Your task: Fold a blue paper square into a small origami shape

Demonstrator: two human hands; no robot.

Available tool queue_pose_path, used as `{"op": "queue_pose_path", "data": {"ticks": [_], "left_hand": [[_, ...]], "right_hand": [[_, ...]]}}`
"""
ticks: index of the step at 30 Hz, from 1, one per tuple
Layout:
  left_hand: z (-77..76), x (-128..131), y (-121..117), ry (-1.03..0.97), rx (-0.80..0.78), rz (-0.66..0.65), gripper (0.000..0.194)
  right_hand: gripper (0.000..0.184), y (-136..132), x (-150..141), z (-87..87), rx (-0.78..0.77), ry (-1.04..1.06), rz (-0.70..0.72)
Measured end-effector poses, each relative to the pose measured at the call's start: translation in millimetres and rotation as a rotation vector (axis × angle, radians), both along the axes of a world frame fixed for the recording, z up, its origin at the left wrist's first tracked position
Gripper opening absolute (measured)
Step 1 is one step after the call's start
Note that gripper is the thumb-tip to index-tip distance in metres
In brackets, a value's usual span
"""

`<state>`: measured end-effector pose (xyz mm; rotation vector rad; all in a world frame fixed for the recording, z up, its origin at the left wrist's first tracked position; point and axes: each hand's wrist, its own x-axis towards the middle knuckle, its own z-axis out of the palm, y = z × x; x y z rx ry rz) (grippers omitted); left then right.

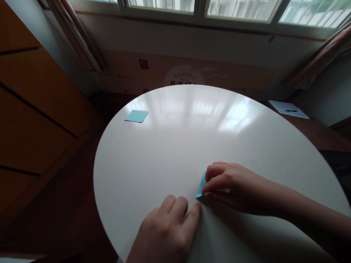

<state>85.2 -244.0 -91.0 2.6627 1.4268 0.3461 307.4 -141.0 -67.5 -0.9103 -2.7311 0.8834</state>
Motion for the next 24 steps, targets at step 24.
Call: {"op": "queue_pose_path", "data": {"ticks": [24], "left_hand": [[-13.6, -7.3, 14.5, -0.175, 0.182, -0.089, 0.029]], "right_hand": [[0.018, 10.5, -24.1, 10.7, -0.045, -0.254, -0.042]]}}
